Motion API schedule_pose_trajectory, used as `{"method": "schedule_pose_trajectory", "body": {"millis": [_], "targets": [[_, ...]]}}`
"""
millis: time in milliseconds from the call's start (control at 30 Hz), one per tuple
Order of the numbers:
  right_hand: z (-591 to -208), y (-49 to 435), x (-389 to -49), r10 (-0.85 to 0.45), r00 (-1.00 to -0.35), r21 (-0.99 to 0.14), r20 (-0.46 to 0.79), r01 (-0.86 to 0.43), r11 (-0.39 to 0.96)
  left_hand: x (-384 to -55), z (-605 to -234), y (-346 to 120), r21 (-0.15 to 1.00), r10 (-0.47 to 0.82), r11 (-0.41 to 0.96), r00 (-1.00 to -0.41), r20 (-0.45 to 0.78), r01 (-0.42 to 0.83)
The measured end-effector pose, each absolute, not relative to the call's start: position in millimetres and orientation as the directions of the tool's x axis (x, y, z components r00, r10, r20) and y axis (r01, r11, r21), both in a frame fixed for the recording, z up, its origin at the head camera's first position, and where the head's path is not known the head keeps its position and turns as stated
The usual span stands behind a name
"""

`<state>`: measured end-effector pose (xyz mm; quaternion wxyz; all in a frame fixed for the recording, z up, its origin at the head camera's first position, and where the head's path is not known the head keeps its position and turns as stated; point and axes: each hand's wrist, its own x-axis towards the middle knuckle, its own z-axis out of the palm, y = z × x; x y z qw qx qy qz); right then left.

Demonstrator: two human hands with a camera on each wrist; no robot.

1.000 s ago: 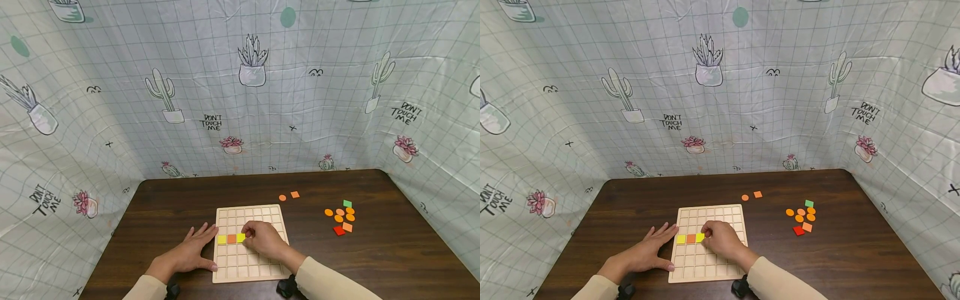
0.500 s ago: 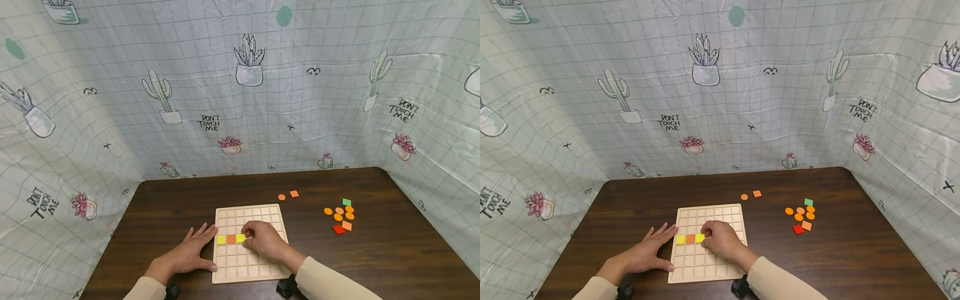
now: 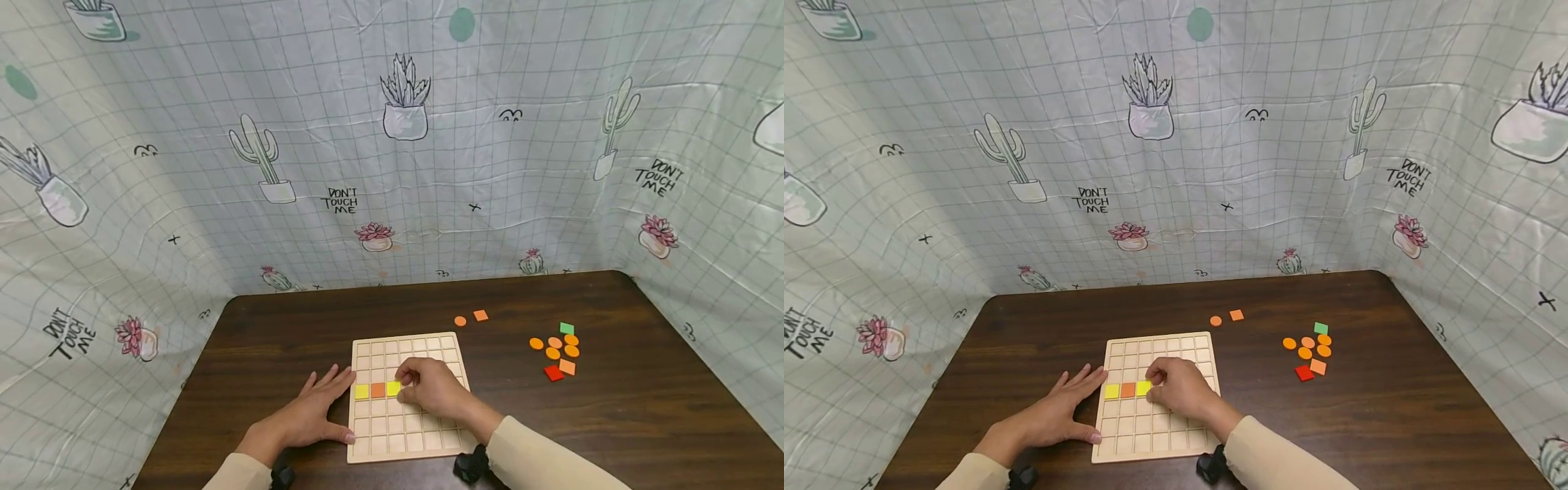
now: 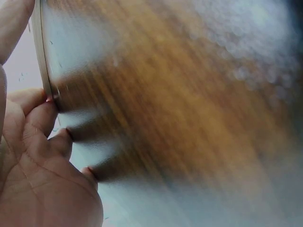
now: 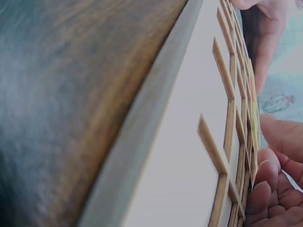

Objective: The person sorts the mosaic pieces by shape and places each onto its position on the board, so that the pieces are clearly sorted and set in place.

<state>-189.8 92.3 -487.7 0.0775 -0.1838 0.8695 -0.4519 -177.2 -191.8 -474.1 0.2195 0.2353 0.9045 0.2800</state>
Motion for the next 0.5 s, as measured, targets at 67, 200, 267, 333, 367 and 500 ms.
{"method": "schedule_pose_trajectory", "body": {"millis": [67, 200, 267, 333, 367, 500], "targets": [[-487, 94, -191, -0.388, -0.921, -0.833, 0.028, -0.236, 0.500, -177, -474, -192, 0.610, 0.549, 0.732, -0.792, -0.267, 0.302], [-485, 97, -193, -0.375, -0.927, -0.863, 0.026, -0.210, 0.459, -177, -473, -193, 0.612, 0.551, 0.731, -0.790, -0.268, 0.302], [-484, 100, -194, -0.368, -0.930, -0.876, 0.022, -0.195, 0.441, -177, -473, -193, 0.613, 0.551, 0.730, -0.790, -0.267, 0.303], [-482, 103, -195, -0.365, -0.931, -0.886, 0.021, -0.187, 0.425, -177, -473, -193, 0.611, 0.551, 0.731, -0.791, -0.266, 0.304], [-481, 105, -196, -0.360, -0.933, -0.887, 0.024, -0.185, 0.422, -177, -473, -193, 0.610, 0.552, 0.731, -0.791, -0.265, 0.306], [-473, 115, -202, -0.313, -0.947, -0.874, 0.069, -0.209, 0.439, -177, -473, -192, 0.610, 0.554, 0.730, -0.790, -0.263, 0.308]]}}
